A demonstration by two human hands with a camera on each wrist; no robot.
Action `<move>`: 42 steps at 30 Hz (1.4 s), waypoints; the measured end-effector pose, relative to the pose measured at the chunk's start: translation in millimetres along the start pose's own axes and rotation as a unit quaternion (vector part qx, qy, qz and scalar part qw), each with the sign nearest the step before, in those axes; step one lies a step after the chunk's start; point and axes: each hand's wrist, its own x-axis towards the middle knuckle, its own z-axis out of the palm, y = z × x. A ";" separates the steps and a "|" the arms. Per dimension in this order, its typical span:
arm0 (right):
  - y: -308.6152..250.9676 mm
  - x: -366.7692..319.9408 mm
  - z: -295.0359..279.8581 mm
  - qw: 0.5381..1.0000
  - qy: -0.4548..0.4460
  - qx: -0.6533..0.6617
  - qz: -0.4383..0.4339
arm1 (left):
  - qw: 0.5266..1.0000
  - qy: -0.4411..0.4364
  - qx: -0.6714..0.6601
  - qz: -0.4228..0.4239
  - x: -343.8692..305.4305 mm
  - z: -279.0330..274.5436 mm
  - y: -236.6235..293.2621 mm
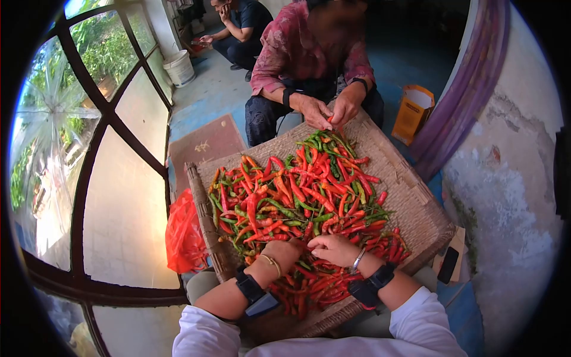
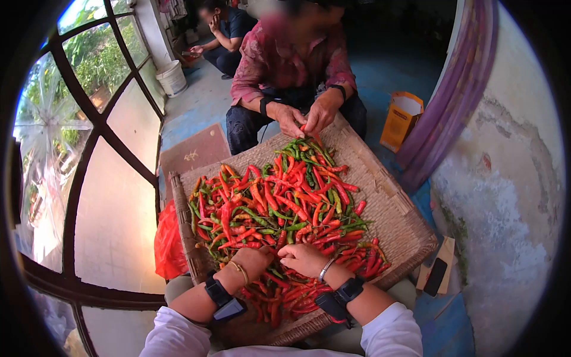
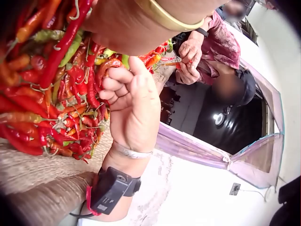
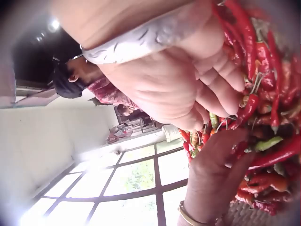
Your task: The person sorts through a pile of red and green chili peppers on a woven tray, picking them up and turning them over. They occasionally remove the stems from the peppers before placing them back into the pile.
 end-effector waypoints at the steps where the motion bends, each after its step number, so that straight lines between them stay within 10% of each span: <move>1: -4.6 -1.8 0.2 1.000 -0.001 -0.002 0.001 | 1.000 0.001 -0.002 -0.001 1.0 -0.5 -1.0; 7: -3.9 -2.3 1.1 0.995 0.052 -0.085 -0.031 | 0.999 0.047 0.022 -0.012 -1.8 -13.0 3.0; 12: -13.9 -2.8 -1.9 0.988 0.099 -0.061 -0.100 | 0.943 0.266 -0.199 0.030 -6.5 -23.1 4.4; 21: -19.7 -1.7 -7.5 0.982 0.101 0.019 -0.157 | 0.859 0.210 -0.466 -0.023 -6.9 -26.0 4.2; 26: -27.0 -7.3 -21.2 0.969 0.033 0.242 -0.037 | 0.873 0.216 -0.436 0.039 -4.2 -16.3 -1.2; 32: -32.5 -2.8 -60.9 0.838 0.195 0.503 -0.086 | 0.918 0.184 -0.346 -0.062 -5.9 -13.8 -7.5; 42: -19.0 -2.2 -29.5 0.951 0.071 0.294 0.071 | 0.930 0.338 0.070 -0.124 9.9 -0.1 -28.4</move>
